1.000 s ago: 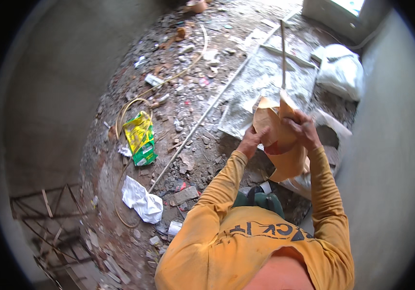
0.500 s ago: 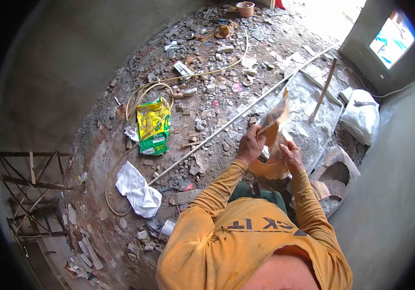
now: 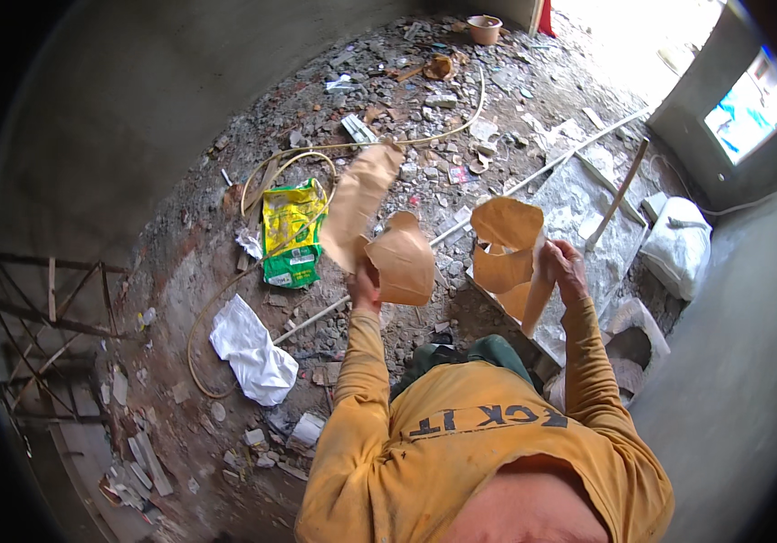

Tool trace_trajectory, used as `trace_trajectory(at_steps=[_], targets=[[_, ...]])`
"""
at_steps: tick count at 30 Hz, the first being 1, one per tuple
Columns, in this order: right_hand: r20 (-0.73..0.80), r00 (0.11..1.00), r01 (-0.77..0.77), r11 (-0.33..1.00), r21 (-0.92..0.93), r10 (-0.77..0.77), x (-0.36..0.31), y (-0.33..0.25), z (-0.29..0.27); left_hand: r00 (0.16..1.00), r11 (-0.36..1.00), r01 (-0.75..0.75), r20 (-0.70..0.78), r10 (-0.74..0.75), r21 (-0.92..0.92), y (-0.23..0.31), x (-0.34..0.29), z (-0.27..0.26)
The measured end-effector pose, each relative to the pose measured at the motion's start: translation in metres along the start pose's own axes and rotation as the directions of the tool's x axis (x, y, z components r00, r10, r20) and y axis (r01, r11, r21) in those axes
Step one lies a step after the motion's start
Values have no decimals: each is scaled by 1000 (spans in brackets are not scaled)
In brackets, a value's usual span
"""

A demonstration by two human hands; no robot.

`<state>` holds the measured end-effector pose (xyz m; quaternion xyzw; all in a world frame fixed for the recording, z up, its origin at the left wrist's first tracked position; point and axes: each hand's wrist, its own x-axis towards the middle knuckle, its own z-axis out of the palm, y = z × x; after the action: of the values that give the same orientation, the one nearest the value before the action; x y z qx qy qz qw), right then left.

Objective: The person sprays water on a concrete wall using a hose, then walks to a pile of debris and picks up a brown paper bag. They open the bag, place a small object inside, and fold the bag closed.

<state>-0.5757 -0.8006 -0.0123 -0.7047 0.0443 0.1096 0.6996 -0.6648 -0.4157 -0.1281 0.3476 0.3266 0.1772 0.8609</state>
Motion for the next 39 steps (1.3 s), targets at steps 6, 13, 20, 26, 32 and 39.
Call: trace_trajectory(at_steps=[6,13,20,26,32,39], targets=[[-36,987,156,985,77,-154,7,-25,-31,933,356,-281,167,319,892,-34,-28,20],[-104,956,259,954,-150,-275,17,-38,-91,617,-84,-514,437,655,853,21,-36,55],[-39,958,266,928,-261,-285,4,-75,-74,892,882,-380,-142,429,278,71,-36,53],[114,969,238,948,-210,-218,18,-71,-24,969,-40,-120,126,215,992,8,-61,55],[160,955,268,958,-100,-250,10,-69,2,871,-324,-359,439,222,875,12,-79,82],[-54,905,421,906,-38,-423,8,-54,52,819,281,-564,568,76,776,11,-87,129]])
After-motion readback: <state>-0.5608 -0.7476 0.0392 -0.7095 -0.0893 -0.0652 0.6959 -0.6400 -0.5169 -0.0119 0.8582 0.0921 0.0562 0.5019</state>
